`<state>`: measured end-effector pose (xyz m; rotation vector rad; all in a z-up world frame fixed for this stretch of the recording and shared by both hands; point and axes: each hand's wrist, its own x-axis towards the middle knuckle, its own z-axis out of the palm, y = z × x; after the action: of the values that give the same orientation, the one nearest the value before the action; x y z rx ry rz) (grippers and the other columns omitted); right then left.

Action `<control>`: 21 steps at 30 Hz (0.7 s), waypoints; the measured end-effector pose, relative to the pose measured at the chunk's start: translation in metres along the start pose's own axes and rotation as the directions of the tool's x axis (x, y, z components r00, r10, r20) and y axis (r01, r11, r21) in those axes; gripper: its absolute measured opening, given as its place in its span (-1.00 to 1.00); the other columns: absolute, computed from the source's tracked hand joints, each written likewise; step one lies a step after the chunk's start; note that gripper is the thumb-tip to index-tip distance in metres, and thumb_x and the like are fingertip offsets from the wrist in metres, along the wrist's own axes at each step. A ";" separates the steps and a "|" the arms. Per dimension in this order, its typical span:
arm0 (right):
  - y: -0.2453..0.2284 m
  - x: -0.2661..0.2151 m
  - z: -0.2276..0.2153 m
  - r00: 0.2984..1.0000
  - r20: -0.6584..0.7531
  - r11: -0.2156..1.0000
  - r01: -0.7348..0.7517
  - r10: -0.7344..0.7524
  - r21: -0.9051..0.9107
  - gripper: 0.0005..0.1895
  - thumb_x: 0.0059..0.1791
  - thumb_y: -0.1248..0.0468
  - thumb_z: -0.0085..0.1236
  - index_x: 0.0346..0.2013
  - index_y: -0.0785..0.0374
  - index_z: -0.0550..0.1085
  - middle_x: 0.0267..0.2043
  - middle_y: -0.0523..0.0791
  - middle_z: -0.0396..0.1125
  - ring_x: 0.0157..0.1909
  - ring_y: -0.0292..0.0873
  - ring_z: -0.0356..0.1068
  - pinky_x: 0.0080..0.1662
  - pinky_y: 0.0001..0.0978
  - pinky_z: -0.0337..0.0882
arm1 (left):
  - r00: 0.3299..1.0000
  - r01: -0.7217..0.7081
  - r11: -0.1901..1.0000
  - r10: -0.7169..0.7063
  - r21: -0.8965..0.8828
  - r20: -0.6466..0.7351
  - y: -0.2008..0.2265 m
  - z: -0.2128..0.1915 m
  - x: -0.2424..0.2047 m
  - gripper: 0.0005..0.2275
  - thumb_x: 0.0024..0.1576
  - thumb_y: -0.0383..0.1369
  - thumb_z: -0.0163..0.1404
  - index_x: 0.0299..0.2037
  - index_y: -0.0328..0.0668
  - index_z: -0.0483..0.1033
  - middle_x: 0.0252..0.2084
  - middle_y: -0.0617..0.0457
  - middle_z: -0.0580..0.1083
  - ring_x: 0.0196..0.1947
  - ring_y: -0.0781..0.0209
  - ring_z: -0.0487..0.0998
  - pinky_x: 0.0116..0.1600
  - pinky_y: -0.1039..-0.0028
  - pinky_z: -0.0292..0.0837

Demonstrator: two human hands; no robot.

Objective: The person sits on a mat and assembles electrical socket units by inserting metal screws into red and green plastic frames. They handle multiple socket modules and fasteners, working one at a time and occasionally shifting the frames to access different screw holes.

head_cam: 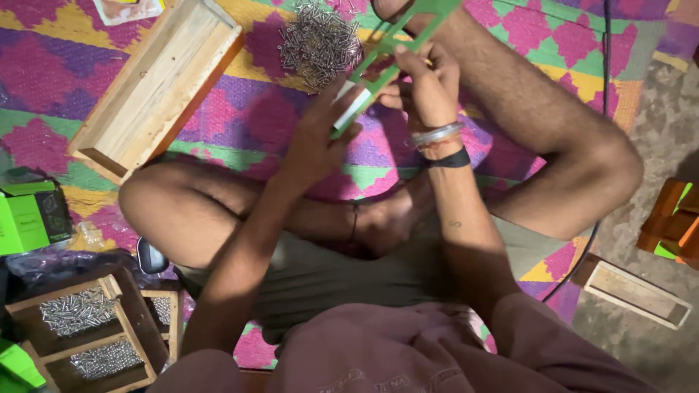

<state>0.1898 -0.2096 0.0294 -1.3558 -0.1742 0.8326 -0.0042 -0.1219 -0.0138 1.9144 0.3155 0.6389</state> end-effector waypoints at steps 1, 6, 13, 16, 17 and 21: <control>0.002 0.005 0.004 1.000 0.016 0.999 0.021 -0.020 -0.027 -0.78 0.05 0.27 0.19 -0.19 0.32 0.35 -0.44 -0.05 0.43 -0.54 -0.13 0.51 -0.52 -0.36 0.54 | 0.998 0.065 0.988 -0.065 -0.141 0.004 -0.004 0.003 -0.001 -0.59 0.45 -0.25 -0.03 0.48 -0.05 0.24 0.49 -0.14 0.30 0.49 -0.12 0.35 0.50 0.11 0.33; 0.021 0.048 0.036 0.961 0.194 0.971 0.218 -0.197 -0.097 -0.80 0.13 0.26 0.18 -0.19 0.38 0.43 -0.43 -0.05 0.44 -0.53 -0.21 0.47 -0.49 -0.47 0.40 | 0.900 0.268 0.426 -0.432 -0.864 0.066 -0.020 0.014 -0.003 -0.48 0.35 -0.01 -0.13 0.42 -0.12 0.23 0.30 -0.06 0.39 0.21 0.13 0.49 0.25 0.12 0.49; 0.034 0.058 0.053 0.916 0.307 0.930 0.322 -0.258 -0.180 -0.77 0.17 0.21 0.12 -0.14 0.38 0.50 -0.28 -0.06 0.51 -0.33 -0.25 0.54 -0.35 -0.49 0.42 | 0.859 0.170 -0.170 -0.457 -0.971 0.230 -0.044 -0.017 0.001 -0.41 0.27 0.12 -0.16 0.35 -0.13 0.25 0.27 -0.08 0.42 0.27 -0.04 0.48 0.38 -0.01 0.43; 0.037 0.046 0.025 0.945 0.171 0.941 0.305 -0.279 -0.149 -0.75 0.16 0.20 0.07 -0.12 0.36 0.53 -0.25 -0.06 0.54 -0.28 -0.24 0.57 -0.28 -0.45 0.51 | 0.872 0.084 -0.136 -0.469 -0.987 0.139 -0.052 -0.021 0.003 -0.40 0.29 0.11 -0.14 0.37 -0.17 0.26 0.32 -0.08 0.40 0.33 -0.03 0.45 0.46 -0.05 0.38; 0.041 0.046 0.016 0.948 0.134 0.947 0.302 -0.287 -0.109 -0.74 0.16 0.20 0.05 -0.10 0.36 0.54 -0.23 -0.06 0.54 -0.25 -0.22 0.59 -0.21 -0.41 0.59 | 0.867 0.074 -0.128 -0.481 -0.989 0.127 -0.054 -0.022 0.003 -0.41 0.28 0.10 -0.14 0.37 -0.15 0.26 0.32 -0.07 0.40 0.32 -0.04 0.46 0.45 -0.05 0.37; 0.075 0.037 -0.017 0.926 0.139 0.842 0.377 -0.351 -0.387 -0.80 0.19 0.24 0.12 -0.19 0.35 0.51 -0.29 -0.09 0.46 -0.32 -0.30 0.41 -0.27 -0.46 0.43 | 0.862 0.031 -0.206 -0.490 -0.978 0.130 -0.057 -0.027 0.007 -0.45 0.30 0.07 -0.13 0.36 -0.09 0.27 0.30 -0.01 0.40 0.29 0.00 0.45 0.43 -0.10 0.33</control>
<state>0.1937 -0.2012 -0.0557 -1.6188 -0.6681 0.5281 -0.0100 -0.0734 -0.0549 0.0600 0.2680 0.5549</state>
